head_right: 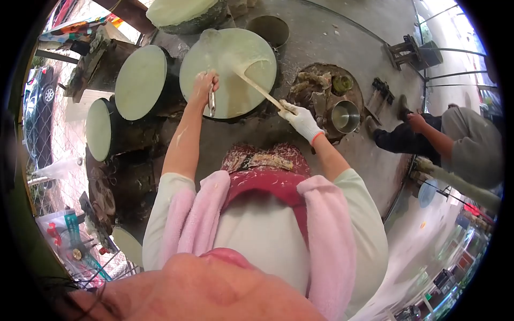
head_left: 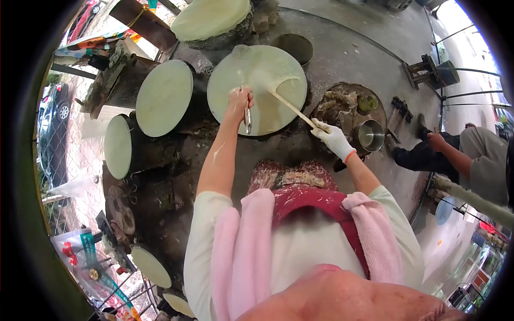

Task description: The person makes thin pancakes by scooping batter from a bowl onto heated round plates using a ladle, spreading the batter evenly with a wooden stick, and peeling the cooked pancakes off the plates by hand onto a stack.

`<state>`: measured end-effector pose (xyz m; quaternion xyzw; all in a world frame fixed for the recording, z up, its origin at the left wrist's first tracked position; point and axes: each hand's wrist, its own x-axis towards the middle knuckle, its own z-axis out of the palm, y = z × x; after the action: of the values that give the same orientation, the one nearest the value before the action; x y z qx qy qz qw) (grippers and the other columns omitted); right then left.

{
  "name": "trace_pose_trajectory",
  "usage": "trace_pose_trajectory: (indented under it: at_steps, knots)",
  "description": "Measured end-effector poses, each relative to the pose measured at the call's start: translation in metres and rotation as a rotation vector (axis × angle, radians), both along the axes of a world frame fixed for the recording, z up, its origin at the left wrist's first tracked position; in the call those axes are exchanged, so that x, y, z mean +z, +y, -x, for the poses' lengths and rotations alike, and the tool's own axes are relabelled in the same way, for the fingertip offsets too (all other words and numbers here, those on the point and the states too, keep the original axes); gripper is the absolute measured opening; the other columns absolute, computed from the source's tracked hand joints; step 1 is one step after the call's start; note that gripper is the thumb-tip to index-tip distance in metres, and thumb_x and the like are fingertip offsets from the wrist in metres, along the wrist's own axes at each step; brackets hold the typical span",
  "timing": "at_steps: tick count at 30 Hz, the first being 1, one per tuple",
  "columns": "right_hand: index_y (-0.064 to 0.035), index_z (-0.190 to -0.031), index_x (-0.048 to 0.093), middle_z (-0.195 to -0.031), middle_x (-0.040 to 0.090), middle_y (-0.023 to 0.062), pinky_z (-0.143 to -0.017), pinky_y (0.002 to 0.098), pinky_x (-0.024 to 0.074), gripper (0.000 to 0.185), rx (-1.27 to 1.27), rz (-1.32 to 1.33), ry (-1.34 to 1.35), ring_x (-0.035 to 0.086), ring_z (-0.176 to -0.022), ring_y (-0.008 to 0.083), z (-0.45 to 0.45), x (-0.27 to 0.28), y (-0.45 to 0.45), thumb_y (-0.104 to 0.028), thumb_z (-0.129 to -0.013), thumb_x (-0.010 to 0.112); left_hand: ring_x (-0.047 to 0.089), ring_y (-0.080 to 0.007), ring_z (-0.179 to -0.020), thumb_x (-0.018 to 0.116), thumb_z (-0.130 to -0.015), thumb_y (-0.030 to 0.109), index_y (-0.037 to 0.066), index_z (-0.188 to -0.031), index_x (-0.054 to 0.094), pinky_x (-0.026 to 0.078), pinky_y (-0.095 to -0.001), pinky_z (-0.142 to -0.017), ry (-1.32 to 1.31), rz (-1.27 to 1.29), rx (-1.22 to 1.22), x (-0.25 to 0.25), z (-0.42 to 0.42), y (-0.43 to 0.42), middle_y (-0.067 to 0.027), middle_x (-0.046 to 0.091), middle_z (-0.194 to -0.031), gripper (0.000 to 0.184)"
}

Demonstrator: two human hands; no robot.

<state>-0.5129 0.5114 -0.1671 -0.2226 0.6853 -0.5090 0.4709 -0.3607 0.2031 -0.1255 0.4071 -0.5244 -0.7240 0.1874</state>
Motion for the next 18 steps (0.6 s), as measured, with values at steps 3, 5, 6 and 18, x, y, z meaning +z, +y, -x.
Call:
trace_pose_trajectory:
  at_steps: [3,5,6,18]
  knots:
    - [0.0042,-0.138,0.049,-0.132,0.059,0.0100,-0.101,0.0231,0.0409,0.048,-0.262,0.122,0.094,0.055,-0.116,0.0104,-0.013,-0.024,0.030,-0.006,-0.093,0.063,0.047,-0.0160,-0.043,0.056,-0.089,0.014,-0.002,-0.078,0.053,0.036,-0.0298,-0.040,0.020,-0.058,-0.060,-0.023,0.006,-0.005,-0.0066,0.049,-0.060,0.020]
    - [0.0037,-0.138,0.050,-0.127,0.061,0.0088,-0.097,0.0220,0.0422,0.051,-0.299,-0.026,0.103,0.055,-0.114,0.0101,-0.046,-0.039,0.031,-0.011,-0.092,0.066,0.045,-0.0148,-0.044,0.055,-0.091,0.012,-0.003,-0.080,0.052,0.037,-0.0295,-0.040,0.032,-0.124,-0.084,-0.047,0.003,0.001,-0.0068,0.050,-0.063,0.019]
    - [0.0029,-0.137,0.051,-0.123,0.063,0.0068,-0.093,0.0213,0.0440,0.051,-0.269,-0.101,0.038,0.057,-0.109,0.0089,-0.063,-0.049,0.027,-0.013,-0.091,0.068,0.045,-0.0146,-0.044,0.054,-0.092,0.011,-0.003,-0.080,0.052,0.037,-0.0293,-0.040,0.015,-0.176,-0.048,-0.045,0.001,0.010,-0.0066,0.049,-0.063,0.018]
    - [-0.0188,-0.121,0.063,-0.064,0.048,-0.0061,-0.040,0.0208,0.0269,0.031,-0.085,-0.144,-0.383,0.038,-0.045,0.0041,-0.095,-0.005,-0.031,-0.032,-0.093,0.066,0.045,-0.0151,-0.057,0.048,-0.096,0.003,0.001,-0.090,0.044,0.041,-0.0290,-0.047,0.362,-0.810,0.348,-0.038,-0.006,0.068,-0.0080,0.046,-0.075,0.007]
